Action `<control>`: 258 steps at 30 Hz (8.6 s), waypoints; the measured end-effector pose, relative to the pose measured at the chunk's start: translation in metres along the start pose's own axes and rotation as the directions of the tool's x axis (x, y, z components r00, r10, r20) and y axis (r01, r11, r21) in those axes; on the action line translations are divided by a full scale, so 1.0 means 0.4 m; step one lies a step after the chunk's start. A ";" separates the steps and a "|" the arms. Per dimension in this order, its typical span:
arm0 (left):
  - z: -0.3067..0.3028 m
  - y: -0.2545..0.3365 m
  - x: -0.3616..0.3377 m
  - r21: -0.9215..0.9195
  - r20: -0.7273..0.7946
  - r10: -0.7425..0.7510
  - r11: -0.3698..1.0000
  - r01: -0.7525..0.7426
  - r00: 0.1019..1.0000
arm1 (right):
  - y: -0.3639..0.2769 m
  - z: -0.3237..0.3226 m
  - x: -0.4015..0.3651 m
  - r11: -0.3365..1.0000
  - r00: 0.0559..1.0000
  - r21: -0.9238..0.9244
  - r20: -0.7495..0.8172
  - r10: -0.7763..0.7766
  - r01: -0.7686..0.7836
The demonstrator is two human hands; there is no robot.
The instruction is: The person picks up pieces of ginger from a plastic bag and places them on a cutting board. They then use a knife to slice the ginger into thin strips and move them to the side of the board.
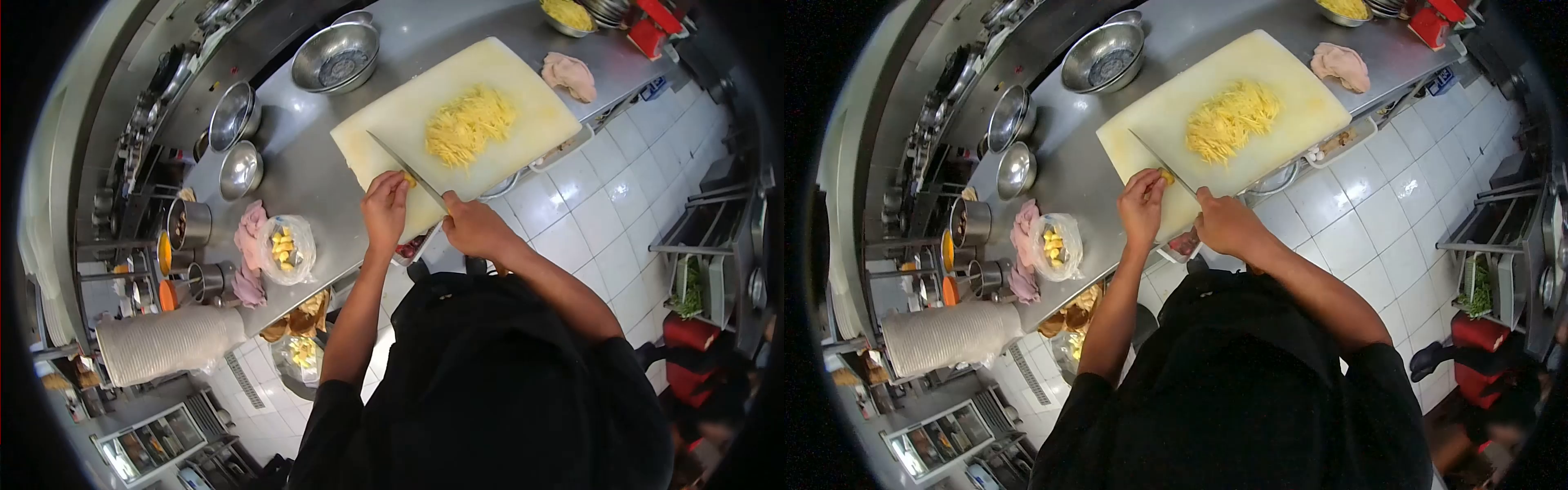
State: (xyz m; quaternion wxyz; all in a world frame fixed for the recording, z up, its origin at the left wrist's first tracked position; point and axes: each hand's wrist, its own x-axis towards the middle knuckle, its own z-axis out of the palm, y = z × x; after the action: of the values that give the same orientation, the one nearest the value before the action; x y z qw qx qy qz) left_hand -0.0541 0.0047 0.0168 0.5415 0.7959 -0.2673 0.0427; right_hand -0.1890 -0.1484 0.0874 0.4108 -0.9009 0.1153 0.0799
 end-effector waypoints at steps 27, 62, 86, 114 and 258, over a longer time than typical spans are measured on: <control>0.032 -0.003 -0.002 -0.019 -0.123 -0.050 0.999 0.048 0.991 | -0.167 -0.156 -0.031 0.960 0.958 -0.240 0.209 0.195 -0.143; 0.033 -0.001 0.006 0.032 -0.143 -0.040 0.998 0.045 0.989 | -0.014 0.000 0.150 0.980 0.993 -0.174 0.086 -0.078 0.092; 0.031 0.006 0.009 -0.008 -0.123 -0.051 0.999 0.050 0.991 | -0.108 -0.064 0.164 0.992 0.969 -0.061 0.216 0.117 -0.107; 0.036 -0.003 0.004 -0.007 -0.139 -0.044 0.999 0.043 0.989 | -0.175 -0.123 0.101 0.979 0.932 -0.107 0.303 0.197 -0.172; 0.030 -0.003 0.005 0.028 -0.132 -0.006 1.000 0.010 0.991 | -0.112 -0.042 0.163 0.992 0.967 -0.038 0.220 0.129 -0.124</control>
State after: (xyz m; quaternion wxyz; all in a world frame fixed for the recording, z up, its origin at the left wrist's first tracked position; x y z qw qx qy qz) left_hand -0.0546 -0.0062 0.0115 0.5465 0.8002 -0.2271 0.0967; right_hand -0.1133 -0.1419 0.1153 0.4045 -0.8818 0.1249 0.2076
